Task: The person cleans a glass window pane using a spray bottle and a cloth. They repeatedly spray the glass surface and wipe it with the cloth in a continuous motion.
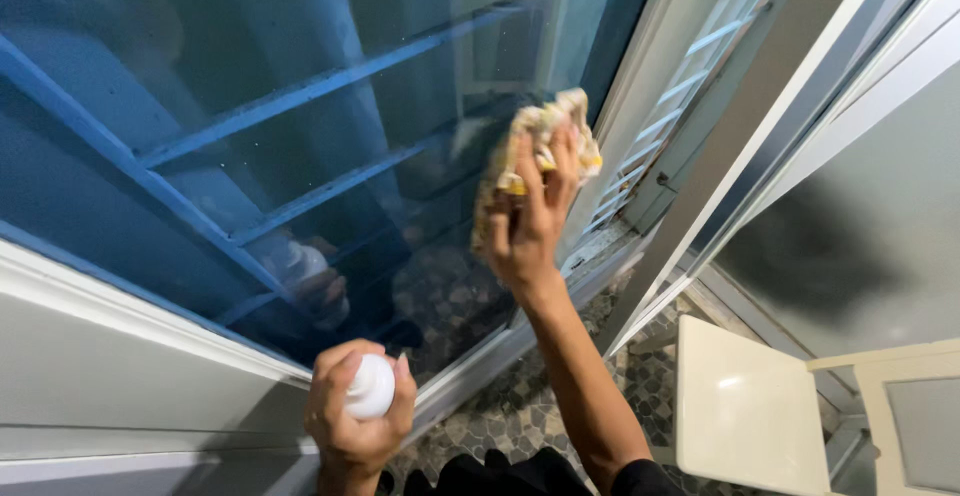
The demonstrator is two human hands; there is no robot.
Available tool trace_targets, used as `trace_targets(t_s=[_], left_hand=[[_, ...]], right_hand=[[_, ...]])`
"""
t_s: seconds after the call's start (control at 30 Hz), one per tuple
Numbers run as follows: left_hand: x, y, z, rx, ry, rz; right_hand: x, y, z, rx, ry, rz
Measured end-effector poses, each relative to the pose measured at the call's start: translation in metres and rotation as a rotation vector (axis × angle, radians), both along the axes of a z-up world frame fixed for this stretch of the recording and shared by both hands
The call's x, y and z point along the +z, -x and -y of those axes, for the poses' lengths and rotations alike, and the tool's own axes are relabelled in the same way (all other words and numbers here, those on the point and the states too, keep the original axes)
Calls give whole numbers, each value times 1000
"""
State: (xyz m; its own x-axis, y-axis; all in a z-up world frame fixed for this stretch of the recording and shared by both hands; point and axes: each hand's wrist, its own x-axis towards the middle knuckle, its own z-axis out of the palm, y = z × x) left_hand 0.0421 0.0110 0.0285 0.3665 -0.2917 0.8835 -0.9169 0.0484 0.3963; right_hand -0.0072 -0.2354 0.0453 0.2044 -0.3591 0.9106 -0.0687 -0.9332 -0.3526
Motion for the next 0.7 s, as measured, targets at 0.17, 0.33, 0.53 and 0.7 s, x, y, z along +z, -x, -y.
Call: trace_targets(t_s=[0.17, 0.33, 0.53, 0.7], left_hand=[[9, 6, 19, -84, 66, -64], [13, -3, 2, -19, 58, -32], [21, -9, 11, -5, 148, 23], [18, -8, -10, -42, 168, -18]], right_hand=[[-23, -14, -35, 116, 326, -111], [-10, -14, 22, 13, 57, 53], [-6, -43, -46, 0, 573, 32], [-6, -41, -26, 70, 306, 44]])
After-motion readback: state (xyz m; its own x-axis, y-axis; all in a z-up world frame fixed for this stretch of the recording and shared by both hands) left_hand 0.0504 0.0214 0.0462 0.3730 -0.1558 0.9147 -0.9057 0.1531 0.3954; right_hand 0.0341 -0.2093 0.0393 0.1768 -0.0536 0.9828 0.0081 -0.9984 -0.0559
